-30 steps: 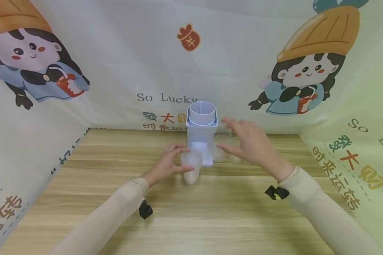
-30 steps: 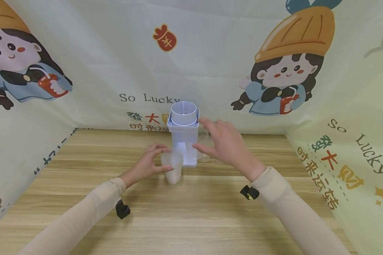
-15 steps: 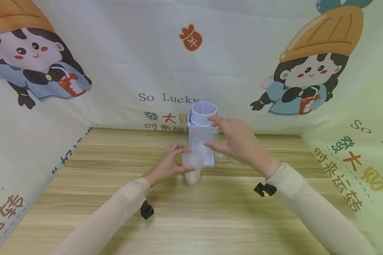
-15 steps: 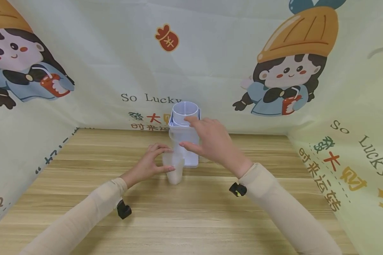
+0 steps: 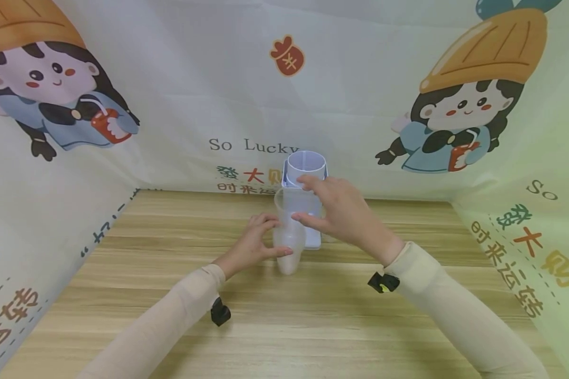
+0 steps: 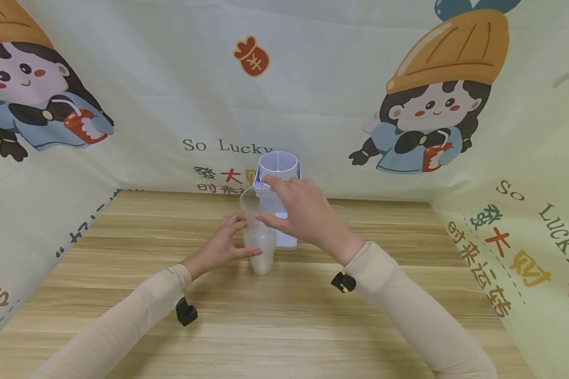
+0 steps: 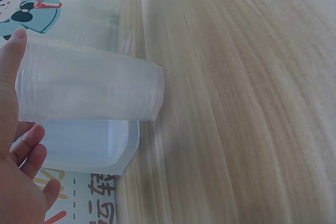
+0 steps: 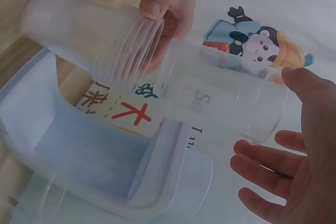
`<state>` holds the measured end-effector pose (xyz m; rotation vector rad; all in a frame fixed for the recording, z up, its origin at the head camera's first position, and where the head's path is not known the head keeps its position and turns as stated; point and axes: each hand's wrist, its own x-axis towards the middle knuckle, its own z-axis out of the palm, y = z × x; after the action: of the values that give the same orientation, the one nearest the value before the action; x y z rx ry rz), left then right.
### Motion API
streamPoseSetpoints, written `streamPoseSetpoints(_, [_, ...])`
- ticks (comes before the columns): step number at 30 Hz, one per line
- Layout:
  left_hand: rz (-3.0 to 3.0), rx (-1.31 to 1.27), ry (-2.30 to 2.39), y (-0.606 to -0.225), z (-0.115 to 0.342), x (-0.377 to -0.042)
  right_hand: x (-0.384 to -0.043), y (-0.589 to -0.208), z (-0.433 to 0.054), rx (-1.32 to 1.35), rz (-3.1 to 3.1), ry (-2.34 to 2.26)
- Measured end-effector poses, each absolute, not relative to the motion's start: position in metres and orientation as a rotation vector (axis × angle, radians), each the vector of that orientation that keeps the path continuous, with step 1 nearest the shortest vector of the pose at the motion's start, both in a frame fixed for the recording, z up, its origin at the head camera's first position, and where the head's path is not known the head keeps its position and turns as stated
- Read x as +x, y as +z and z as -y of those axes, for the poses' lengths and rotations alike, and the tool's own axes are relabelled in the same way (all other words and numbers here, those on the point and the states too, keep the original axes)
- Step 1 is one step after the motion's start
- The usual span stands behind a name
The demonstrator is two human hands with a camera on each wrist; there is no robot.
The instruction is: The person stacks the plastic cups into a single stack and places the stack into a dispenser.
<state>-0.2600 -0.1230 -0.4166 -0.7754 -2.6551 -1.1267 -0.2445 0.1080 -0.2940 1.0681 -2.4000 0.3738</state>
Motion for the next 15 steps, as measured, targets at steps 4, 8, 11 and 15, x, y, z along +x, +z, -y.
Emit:
streamPoseSetpoints(4, [2.654, -0.781, -1.129, -0.416, 0.123, -0.26, -0.244, -0.296, -0.108, 1.066, 2.406, 0.376])
streamPoseSetpoints(8, [2.653, -0.782, -1.132, -0.416, 0.122, -0.261, -0.245, -0.3, -0.108, 1.067, 2.416, 0.368])
streamPoseSetpoints(11, [2.65, -0.782, -1.129, -0.417, 0.123, -0.261, -0.245, -0.305, -0.108, 1.063, 2.428, 0.361])
streamPoseSetpoints(15, [2.645, -0.787, -1.124, -0.419, 0.123, -0.261, -0.245, -0.314, -0.108, 1.053, 2.439, 0.362])
